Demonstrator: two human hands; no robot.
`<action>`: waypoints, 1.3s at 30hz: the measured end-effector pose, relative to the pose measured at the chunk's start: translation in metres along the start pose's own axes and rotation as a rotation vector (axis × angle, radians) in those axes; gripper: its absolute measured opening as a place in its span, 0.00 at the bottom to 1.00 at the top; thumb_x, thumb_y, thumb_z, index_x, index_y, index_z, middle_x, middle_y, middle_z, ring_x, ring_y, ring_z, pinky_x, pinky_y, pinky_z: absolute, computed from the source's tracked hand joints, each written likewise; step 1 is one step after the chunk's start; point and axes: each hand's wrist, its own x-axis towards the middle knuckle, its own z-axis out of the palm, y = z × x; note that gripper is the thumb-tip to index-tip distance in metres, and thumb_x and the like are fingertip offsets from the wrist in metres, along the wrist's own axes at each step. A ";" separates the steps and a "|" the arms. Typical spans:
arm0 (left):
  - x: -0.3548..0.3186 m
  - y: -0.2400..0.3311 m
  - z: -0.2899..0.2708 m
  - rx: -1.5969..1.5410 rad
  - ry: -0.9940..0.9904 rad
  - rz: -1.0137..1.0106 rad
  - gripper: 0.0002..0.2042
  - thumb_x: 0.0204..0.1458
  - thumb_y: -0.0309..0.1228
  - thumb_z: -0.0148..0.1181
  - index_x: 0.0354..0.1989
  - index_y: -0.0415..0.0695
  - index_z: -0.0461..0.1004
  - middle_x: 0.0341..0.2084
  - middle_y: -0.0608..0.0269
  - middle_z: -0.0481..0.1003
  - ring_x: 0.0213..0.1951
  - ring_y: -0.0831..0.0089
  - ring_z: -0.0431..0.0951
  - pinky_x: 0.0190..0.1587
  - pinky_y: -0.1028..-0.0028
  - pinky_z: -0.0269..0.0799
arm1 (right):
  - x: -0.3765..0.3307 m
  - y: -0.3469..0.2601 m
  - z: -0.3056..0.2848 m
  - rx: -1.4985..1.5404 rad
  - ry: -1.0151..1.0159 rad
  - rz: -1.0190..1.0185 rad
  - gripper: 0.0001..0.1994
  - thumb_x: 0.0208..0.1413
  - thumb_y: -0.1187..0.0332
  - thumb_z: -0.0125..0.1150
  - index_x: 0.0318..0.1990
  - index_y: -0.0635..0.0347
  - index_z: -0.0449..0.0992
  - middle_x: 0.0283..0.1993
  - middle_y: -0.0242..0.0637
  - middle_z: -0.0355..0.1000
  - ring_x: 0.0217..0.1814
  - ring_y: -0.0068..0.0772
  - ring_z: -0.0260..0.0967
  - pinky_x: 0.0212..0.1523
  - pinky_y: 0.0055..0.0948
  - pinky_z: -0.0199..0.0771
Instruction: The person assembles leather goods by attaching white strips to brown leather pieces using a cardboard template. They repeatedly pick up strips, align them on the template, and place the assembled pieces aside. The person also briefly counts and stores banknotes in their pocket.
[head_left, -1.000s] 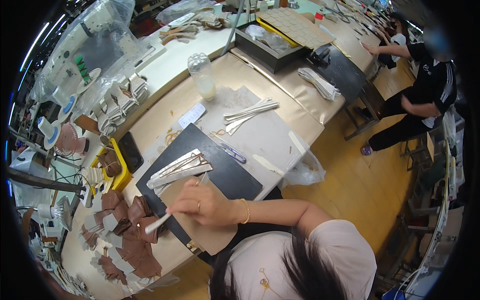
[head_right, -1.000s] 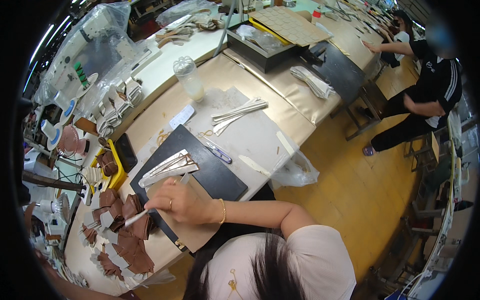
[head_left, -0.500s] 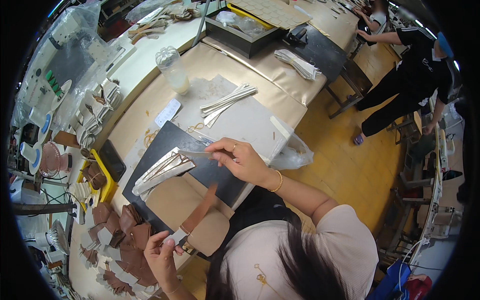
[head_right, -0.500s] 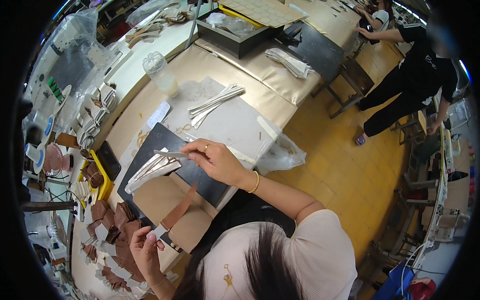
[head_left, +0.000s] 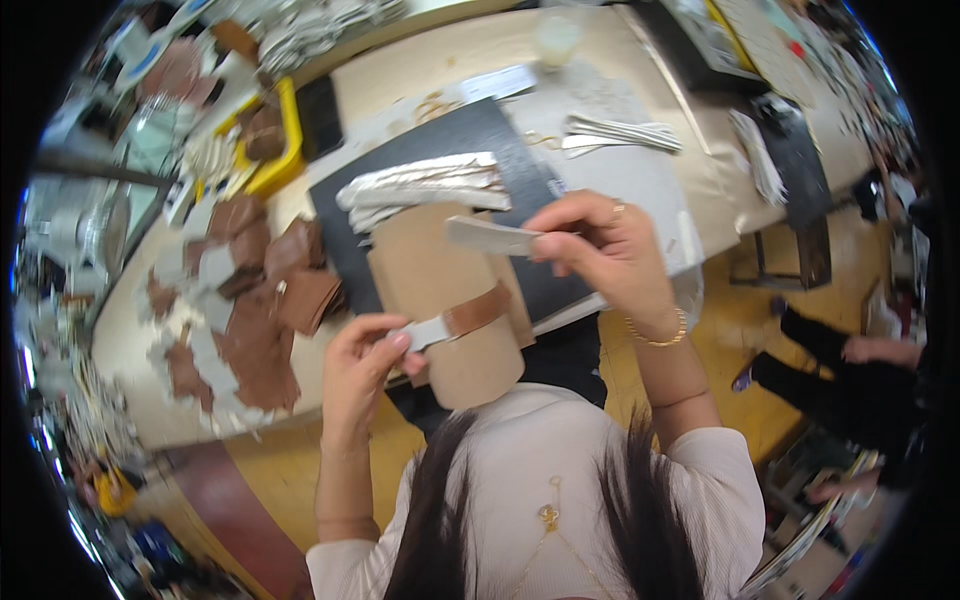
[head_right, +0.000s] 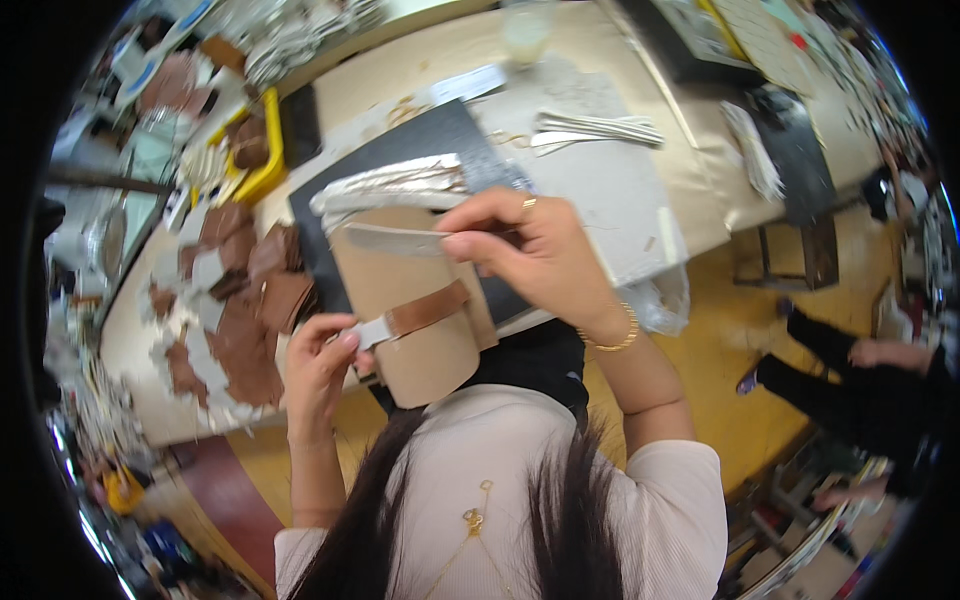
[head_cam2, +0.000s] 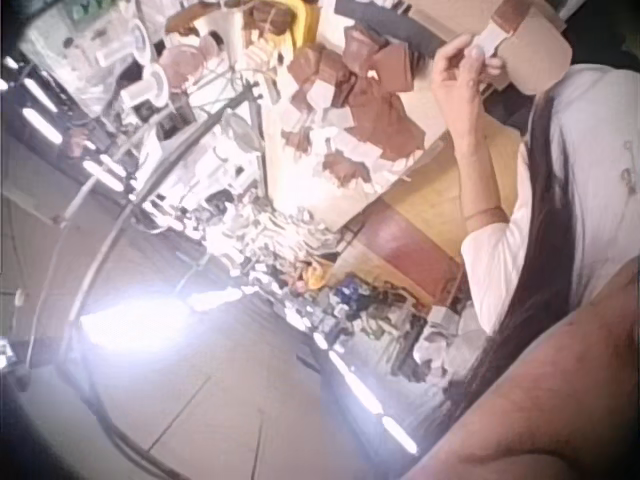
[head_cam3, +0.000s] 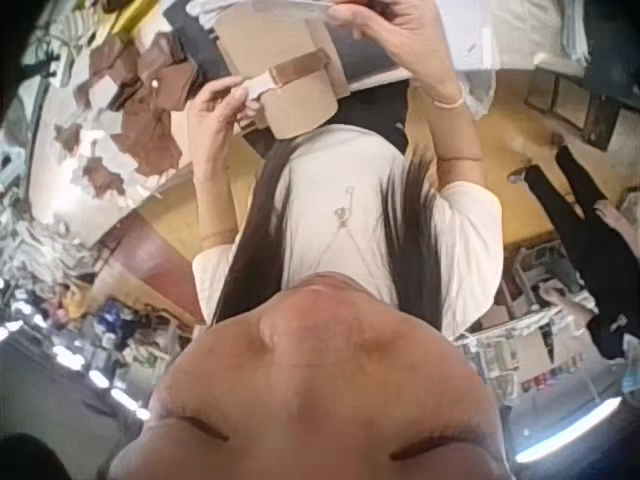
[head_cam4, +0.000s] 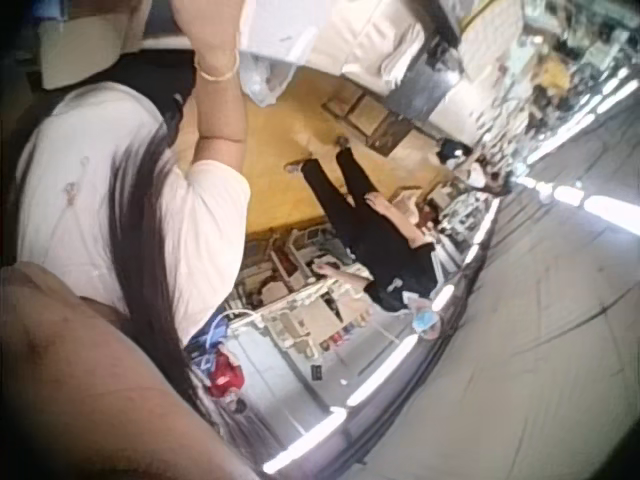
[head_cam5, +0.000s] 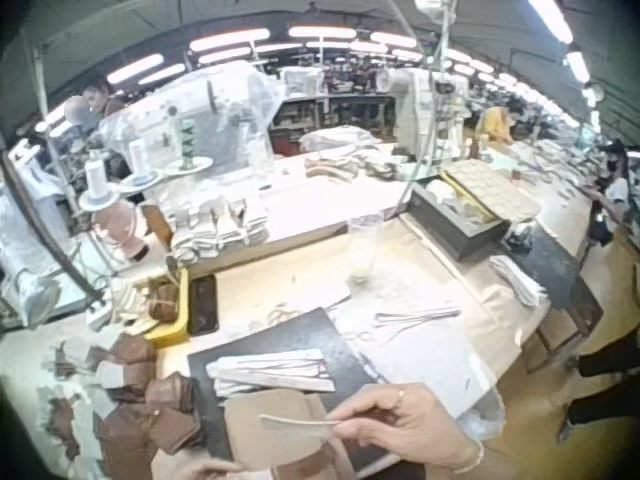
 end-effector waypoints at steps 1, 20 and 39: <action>-0.001 0.000 0.000 -0.007 -0.009 -0.010 0.09 0.51 0.20 0.56 0.41 0.32 0.70 0.24 0.52 0.77 0.26 0.71 0.78 0.31 0.77 0.74 | 0.001 -0.003 0.001 -0.004 -0.007 0.017 0.04 0.51 0.73 0.63 0.33 0.64 0.76 0.28 0.28 0.73 0.26 0.13 0.65 0.26 0.14 0.65; -0.005 0.005 0.003 -0.142 -0.082 -0.010 0.16 0.61 0.32 0.43 0.41 0.29 0.71 0.27 0.48 0.76 0.30 0.66 0.80 0.34 0.74 0.77 | 0.028 0.000 0.046 -0.259 -0.571 0.539 0.09 0.51 0.66 0.62 0.27 0.63 0.75 0.18 0.28 0.71 0.15 0.11 0.61 0.16 0.14 0.59; -0.009 0.003 0.004 -0.068 -0.062 0.007 0.09 0.51 0.20 0.57 0.41 0.32 0.72 0.29 0.55 0.76 0.32 0.71 0.80 0.37 0.76 0.78 | 0.024 0.002 0.052 -0.382 -0.549 0.480 0.11 0.50 0.65 0.64 0.25 0.65 0.75 0.17 0.27 0.69 0.15 0.11 0.62 0.17 0.14 0.60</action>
